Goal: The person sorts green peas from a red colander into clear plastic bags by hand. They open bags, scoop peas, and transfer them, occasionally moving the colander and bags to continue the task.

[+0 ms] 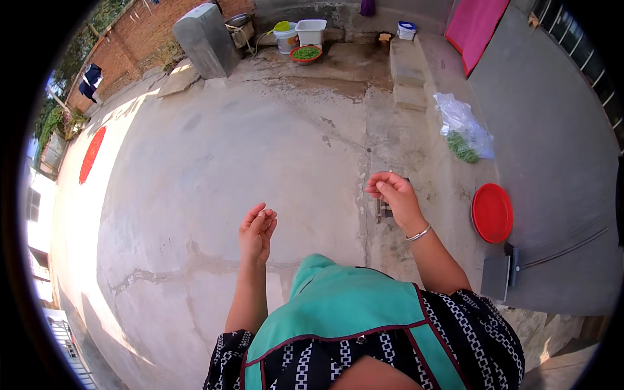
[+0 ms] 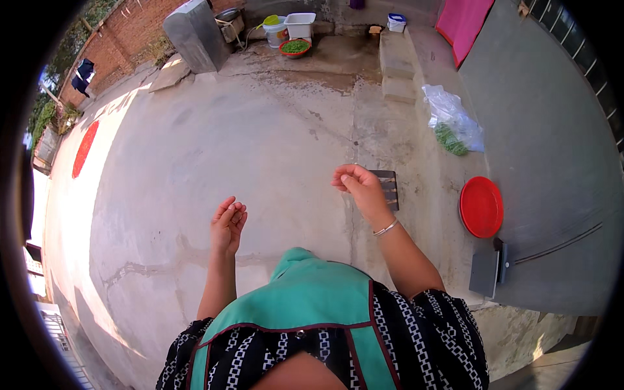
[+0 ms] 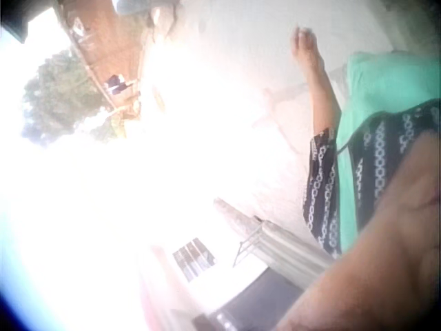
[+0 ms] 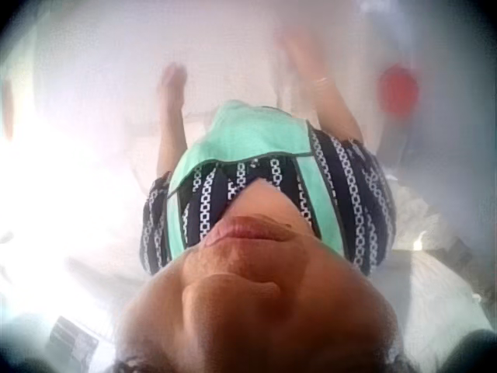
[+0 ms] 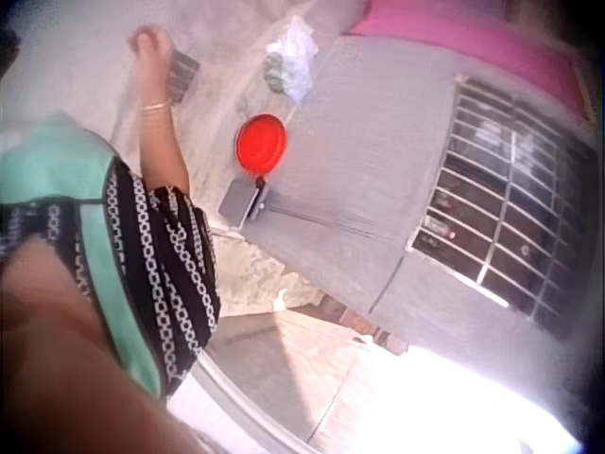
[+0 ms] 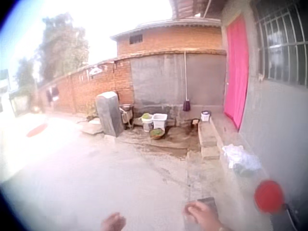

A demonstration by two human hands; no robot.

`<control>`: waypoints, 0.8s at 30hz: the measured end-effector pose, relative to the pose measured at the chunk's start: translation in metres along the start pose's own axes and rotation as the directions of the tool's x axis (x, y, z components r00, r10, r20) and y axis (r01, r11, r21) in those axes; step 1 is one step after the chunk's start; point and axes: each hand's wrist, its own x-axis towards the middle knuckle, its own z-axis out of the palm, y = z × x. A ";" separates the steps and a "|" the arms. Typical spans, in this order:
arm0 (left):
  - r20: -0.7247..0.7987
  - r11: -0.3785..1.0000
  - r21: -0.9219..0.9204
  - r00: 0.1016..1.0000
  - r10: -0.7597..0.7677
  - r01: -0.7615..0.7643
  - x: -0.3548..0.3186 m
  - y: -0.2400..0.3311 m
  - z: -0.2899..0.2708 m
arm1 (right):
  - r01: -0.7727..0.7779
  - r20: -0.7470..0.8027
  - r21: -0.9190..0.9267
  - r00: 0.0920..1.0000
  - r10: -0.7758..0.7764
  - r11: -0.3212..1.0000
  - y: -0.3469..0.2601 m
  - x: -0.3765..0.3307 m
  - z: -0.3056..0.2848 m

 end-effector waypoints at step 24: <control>-0.144 0.988 -0.143 0.987 -0.072 0.051 0.719 0.199 0.097 | -0.089 -0.039 -0.007 0.995 0.088 0.996 0.008 0.765 0.069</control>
